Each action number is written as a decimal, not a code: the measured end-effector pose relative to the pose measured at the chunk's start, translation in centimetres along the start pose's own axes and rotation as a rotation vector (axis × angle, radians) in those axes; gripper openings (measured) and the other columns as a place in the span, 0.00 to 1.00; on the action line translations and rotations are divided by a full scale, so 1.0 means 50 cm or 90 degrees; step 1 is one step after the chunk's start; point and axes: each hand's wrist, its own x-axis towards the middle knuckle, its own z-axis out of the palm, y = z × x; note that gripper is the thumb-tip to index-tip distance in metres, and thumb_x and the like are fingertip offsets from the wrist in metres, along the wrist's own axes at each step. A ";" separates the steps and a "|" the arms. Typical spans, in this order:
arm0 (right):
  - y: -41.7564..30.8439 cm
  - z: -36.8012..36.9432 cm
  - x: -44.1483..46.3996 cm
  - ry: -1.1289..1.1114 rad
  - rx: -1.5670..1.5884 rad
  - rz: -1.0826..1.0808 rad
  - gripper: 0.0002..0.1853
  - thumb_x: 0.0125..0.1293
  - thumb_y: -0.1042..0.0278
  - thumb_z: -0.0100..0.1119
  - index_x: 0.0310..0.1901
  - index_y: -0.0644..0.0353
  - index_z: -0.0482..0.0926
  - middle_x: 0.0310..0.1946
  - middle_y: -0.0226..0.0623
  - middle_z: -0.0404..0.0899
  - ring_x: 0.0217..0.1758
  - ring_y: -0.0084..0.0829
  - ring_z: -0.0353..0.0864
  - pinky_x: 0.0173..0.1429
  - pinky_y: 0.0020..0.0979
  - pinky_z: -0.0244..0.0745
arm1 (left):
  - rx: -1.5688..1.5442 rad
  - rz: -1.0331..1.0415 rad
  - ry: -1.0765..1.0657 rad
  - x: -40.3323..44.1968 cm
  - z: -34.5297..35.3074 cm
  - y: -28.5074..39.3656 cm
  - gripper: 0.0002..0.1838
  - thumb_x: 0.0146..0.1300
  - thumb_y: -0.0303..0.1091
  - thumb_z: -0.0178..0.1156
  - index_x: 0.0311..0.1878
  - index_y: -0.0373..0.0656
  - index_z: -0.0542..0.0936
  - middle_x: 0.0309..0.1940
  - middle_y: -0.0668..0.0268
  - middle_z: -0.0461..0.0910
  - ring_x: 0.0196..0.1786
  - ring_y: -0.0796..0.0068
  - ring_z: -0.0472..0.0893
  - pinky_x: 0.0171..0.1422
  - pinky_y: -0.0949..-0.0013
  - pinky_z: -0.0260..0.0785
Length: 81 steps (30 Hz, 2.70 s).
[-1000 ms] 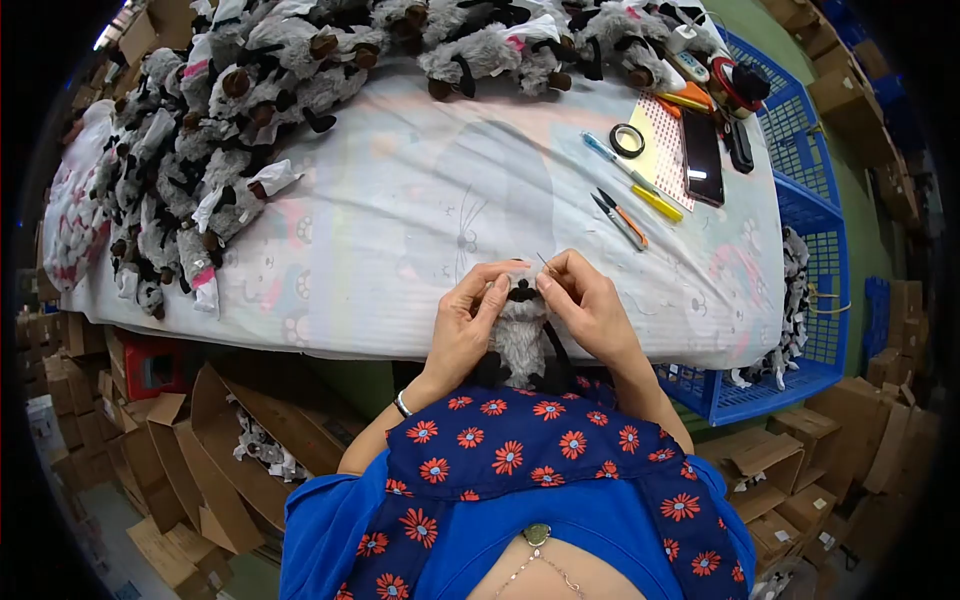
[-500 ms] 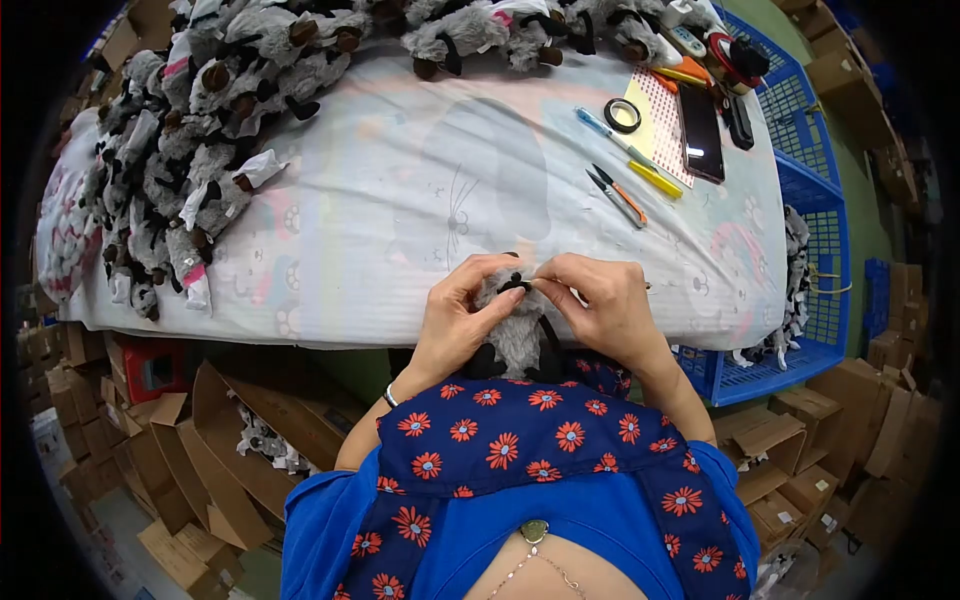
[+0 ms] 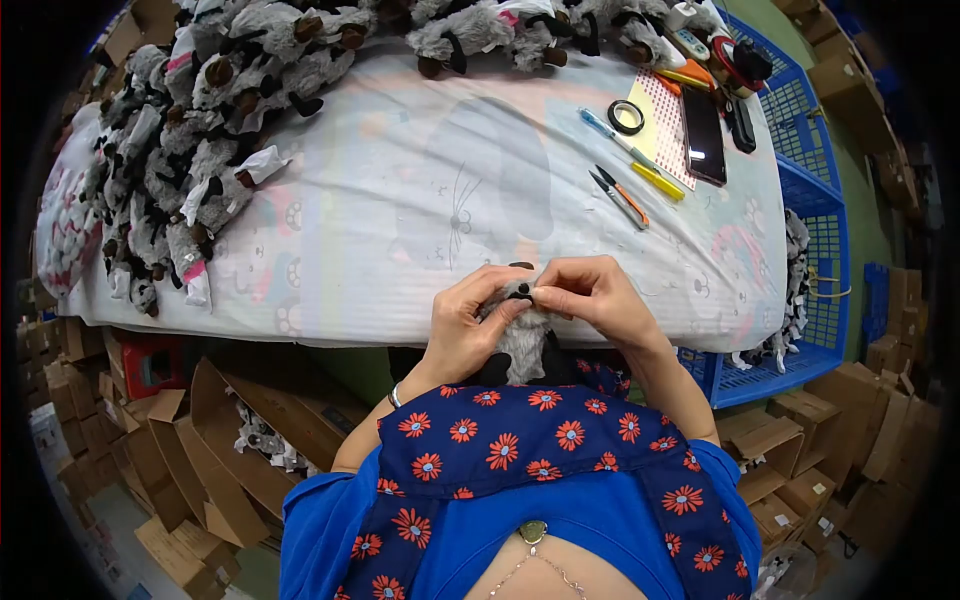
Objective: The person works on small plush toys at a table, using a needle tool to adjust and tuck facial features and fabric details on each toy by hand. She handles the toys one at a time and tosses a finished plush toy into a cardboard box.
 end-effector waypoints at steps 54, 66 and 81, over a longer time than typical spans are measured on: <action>-0.028 0.053 -0.045 0.232 -0.578 -0.204 0.01 0.56 0.75 0.64 0.29 0.61 0.81 0.19 0.33 0.79 0.15 0.32 0.66 0.24 0.30 0.63 | 0.086 0.005 0.055 -0.013 0.016 -0.005 0.14 0.54 0.18 0.67 0.45 0.36 0.83 0.42 0.63 0.83 0.36 0.74 0.79 0.41 0.76 0.71; -0.031 0.050 -0.039 0.198 -0.620 -0.180 0.04 0.58 0.71 0.63 0.27 0.58 0.79 0.20 0.33 0.79 0.15 0.35 0.70 0.23 0.32 0.64 | 0.134 0.030 0.050 -0.018 0.012 -0.002 0.14 0.54 0.18 0.67 0.45 0.36 0.83 0.42 0.63 0.83 0.35 0.76 0.78 0.41 0.77 0.70; -0.041 0.028 -0.030 0.131 -0.357 -0.125 0.05 0.64 0.76 0.62 0.29 0.64 0.80 0.20 0.28 0.74 0.20 0.18 0.62 0.25 0.20 0.56 | -0.084 -0.110 0.035 -0.019 -0.012 0.009 0.13 0.60 0.20 0.64 0.49 0.36 0.82 0.50 0.62 0.82 0.44 0.76 0.78 0.47 0.77 0.70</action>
